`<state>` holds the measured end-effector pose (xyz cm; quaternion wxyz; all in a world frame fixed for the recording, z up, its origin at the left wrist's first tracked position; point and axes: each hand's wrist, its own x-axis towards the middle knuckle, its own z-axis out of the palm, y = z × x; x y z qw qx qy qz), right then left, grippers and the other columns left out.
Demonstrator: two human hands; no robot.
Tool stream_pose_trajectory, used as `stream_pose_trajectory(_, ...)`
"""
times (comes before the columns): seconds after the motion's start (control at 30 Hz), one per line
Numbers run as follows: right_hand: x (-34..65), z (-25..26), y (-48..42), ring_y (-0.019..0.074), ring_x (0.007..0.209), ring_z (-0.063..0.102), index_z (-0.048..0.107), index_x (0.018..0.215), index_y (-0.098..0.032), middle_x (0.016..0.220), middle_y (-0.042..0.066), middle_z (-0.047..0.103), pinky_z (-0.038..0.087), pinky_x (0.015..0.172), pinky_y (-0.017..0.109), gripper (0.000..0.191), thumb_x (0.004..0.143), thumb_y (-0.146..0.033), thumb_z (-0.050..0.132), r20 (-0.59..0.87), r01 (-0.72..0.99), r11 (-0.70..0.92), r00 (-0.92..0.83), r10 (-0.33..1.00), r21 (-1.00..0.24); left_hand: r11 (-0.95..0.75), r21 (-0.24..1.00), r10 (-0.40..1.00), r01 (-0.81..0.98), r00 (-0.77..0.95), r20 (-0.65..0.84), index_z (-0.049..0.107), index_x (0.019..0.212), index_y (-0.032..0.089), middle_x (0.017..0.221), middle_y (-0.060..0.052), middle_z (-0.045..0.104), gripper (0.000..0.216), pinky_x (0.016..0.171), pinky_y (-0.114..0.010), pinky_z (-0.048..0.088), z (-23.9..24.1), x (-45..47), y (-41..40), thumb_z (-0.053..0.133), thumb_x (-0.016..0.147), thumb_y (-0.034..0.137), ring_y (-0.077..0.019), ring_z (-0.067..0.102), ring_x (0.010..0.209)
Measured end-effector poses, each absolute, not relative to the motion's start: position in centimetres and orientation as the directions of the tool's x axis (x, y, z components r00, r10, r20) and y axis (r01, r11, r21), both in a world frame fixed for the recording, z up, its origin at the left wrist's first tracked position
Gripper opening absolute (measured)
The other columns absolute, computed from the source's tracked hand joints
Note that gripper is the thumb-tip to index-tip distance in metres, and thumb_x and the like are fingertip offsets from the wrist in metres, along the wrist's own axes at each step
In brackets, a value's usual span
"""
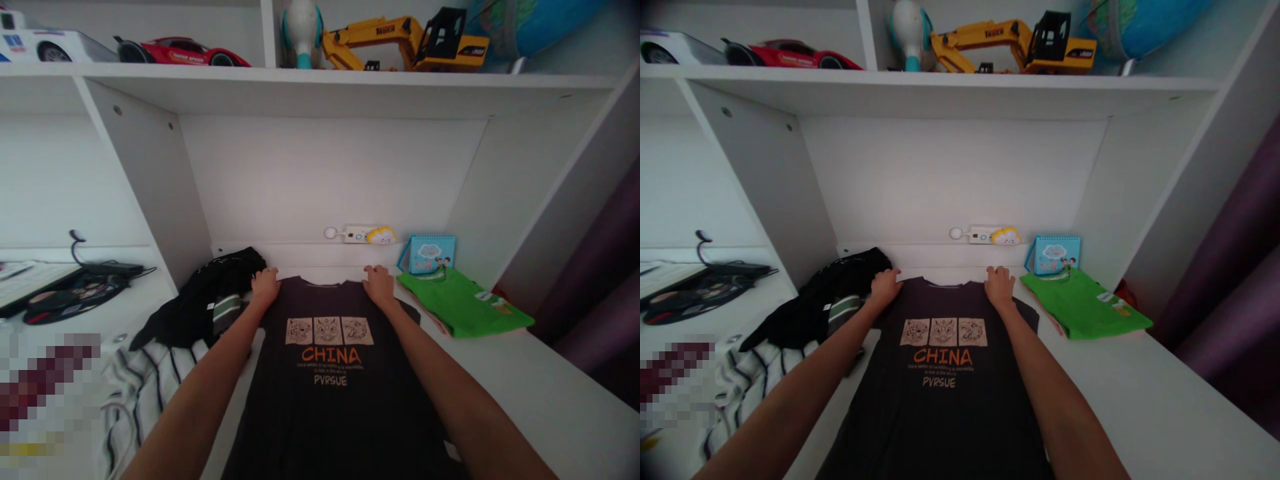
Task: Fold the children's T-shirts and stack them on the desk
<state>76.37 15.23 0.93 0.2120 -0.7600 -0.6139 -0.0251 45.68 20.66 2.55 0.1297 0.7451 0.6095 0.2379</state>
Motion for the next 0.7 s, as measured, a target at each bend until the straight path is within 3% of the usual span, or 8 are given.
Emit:
stream_pose_trajectory(0.1,74.0,-0.8,14.2,0.0264,0.111,0.040,0.047,0.118,-0.012,0.118,0.019,0.047,0.032,0.088,0.040,0.037,0.087,-0.023,0.030,0.300,0.956,-0.127,0.207,0.931,-0.266,-0.372,0.301,0.913,0.878,0.289,0.287,0.050,0.116,0.016,0.119,-0.014,0.049,0.035,0.092,-0.038,0.033,1.0,48.0,18.6,0.037,0.083,0.019,-0.0252,0.042,0.113)
stream_pose_trajectory(0.17,72.9,-2.3,13.3,0.0250,0.112,0.040,0.047,0.120,-0.014,0.121,0.016,0.047,0.032,0.090,0.037,0.041,0.087,-0.033,0.032,0.263,0.966,-0.065,0.133,0.955,-0.251,-0.515,0.177,0.849,0.838,0.471,0.240,0.047,0.120,0.019,0.125,-0.011,0.046,0.037,0.095,-0.038,0.031,-0.6,49.0,17.3,0.035,0.086,0.028,-0.0249,0.038,0.118)
stream_pose_trajectory(0.23,72.4,-3.6,12.6,0.0288,0.121,0.030,0.040,0.128,-0.017,0.132,0.012,0.039,0.026,0.096,0.044,0.054,0.085,-0.049,0.033,0.194,0.974,-0.036,0.081,0.978,-0.225,-0.553,0.132,0.831,0.822,0.534,0.159,0.039,0.128,0.024,0.136,-0.008,0.035,0.046,0.098,-0.045,0.025,-2.1,49.5,16.4,0.031,0.087,0.043,-0.0288,0.026,0.126)
stream_pose_trajectory(0.37,74.0,-4.5,12.5,0.0371,0.129,0.007,0.021,0.137,-0.031,0.144,0.004,0.016,0.009,0.093,0.064,0.070,0.078,-0.069,0.019,0.041,0.980,-0.071,0.080,0.996,-0.187,-0.462,0.137,0.887,0.877,0.457,0.064,0.024,0.136,0.031,0.145,-0.006,0.014,0.066,0.097,-0.057,0.014,-3.2,49.8,16.1,0.023,0.080,0.066,-0.0373,0.008,0.129)
stream_pose_trajectory(0.47,75.6,-3.9,12.8,0.0361,0.129,0.007,0.018,0.137,-0.033,0.145,0.003,0.013,0.010,0.093,0.064,0.071,0.077,-0.070,0.018,-0.022,0.978,-0.072,0.069,0.997,-0.196,-0.544,0.211,0.831,0.812,0.557,-0.002,0.028,0.135,0.027,0.143,-0.007,0.022,0.068,0.100,-0.049,0.017,-1.6,49.0,16.6,0.029,0.078,0.065,-0.0328,0.016,0.129)
stream_pose_trajectory(0.57,75.7,-3.1,12.1,0.0355,0.130,0.005,0.021,0.137,-0.028,0.145,0.007,0.013,0.009,0.093,0.064,0.070,0.079,-0.067,0.021,-0.013,0.978,-0.083,0.082,0.997,-0.190,-0.619,0.263,0.778,0.740,0.624,0.072,0.041,0.128,0.019,0.132,-0.009,0.041,0.065,0.099,-0.035,0.027,0.4,46.3,17.1,0.043,0.075,0.057,-0.0256,0.036,0.121)
stream_pose_trajectory(0.7,73.7,-2.9,9.3,0.0295,0.131,0.006,0.028,0.136,-0.023,0.144,0.009,0.015,0.011,0.097,0.060,0.066,0.083,-0.061,0.021,0.052,0.973,0.093,-0.084,0.995,-0.212,-0.416,0.296,0.909,0.860,0.403,0.107,0.052,0.115,0.016,0.117,-0.012,0.053,0.066,0.090,-0.033,0.036,1.1,41.1,17.4,0.066,0.058,0.047,-0.0283,0.049,0.106)
